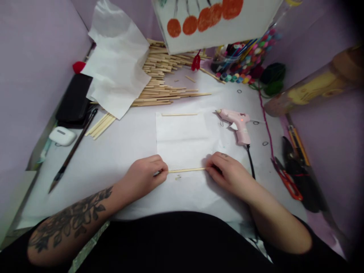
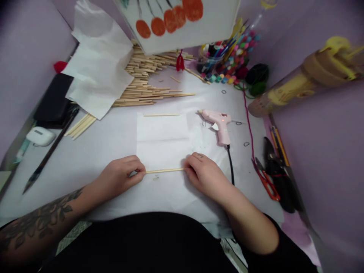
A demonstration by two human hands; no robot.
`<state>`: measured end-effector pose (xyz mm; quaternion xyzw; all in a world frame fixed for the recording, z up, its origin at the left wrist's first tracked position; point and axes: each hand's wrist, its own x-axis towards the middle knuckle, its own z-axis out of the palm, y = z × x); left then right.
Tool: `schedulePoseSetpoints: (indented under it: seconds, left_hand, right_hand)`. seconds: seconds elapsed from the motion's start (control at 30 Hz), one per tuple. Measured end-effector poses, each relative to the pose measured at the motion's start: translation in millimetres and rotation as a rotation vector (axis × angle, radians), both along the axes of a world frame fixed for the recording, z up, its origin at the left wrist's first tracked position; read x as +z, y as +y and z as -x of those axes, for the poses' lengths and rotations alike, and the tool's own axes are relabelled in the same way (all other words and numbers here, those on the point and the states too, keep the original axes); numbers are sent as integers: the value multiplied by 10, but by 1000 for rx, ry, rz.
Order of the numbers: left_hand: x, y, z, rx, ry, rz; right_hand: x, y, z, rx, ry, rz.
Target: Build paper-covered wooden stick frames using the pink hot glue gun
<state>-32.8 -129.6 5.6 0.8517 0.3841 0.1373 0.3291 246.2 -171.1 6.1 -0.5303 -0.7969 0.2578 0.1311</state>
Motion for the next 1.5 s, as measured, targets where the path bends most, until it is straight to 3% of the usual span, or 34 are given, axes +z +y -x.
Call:
schedulePoseSetpoints:
  seconds: [0.27, 0.37, 0.43, 0.53, 0.57, 0.63, 0.7, 0.8, 0.93, 1.0, 1.13, 1.2, 1.33, 1.5]
  left_hand:
    - [3, 15, -28, 4, 5, 19]
    - [27, 64, 16, 18, -75, 74]
    - [81, 121, 79, 81, -167, 126]
    - [182, 204, 173, 283, -269, 160]
    - [204, 222, 191, 336, -283, 150]
    - [209, 229, 193, 358, -273, 100]
    - [161, 200, 159, 264, -233, -8]
    - [43, 126, 92, 12, -138, -224]
    - [-69, 80, 69, -169, 12, -293]
    - [-92, 87, 79, -178, 34, -307]
    - [-104, 111, 97, -172, 34, -316]
    - [-94, 118, 111, -168, 40, -309]
    - [-32, 139, 168, -210, 29, -289]
    - [57, 168, 221, -247, -75, -294]
  right_hand:
    - [11, 10, 24, -16, -9, -9]
    - [43, 3, -33, -44, 103, 50]
    - [52, -17, -100, -203, 286, 68]
    - [42, -49, -199, -577, 595, -8]
    - [38, -53, -221, -651, 645, -26]
    - [37, -49, -238, -670, 628, -15]
    - [44, -31, -221, -599, 524, 19]
    - [57, -2, -161, -409, 337, 69]
    - [47, 9, -118, -224, 234, 109]
    - [28, 9, -138, -280, 267, 140]
    - [-12, 22, -218, -680, 541, 175]
    - [-20, 36, -235, -815, 721, 142]
    - [-8, 48, -192, -780, 869, 100]
    - [-3, 27, -112, -692, 992, 187]
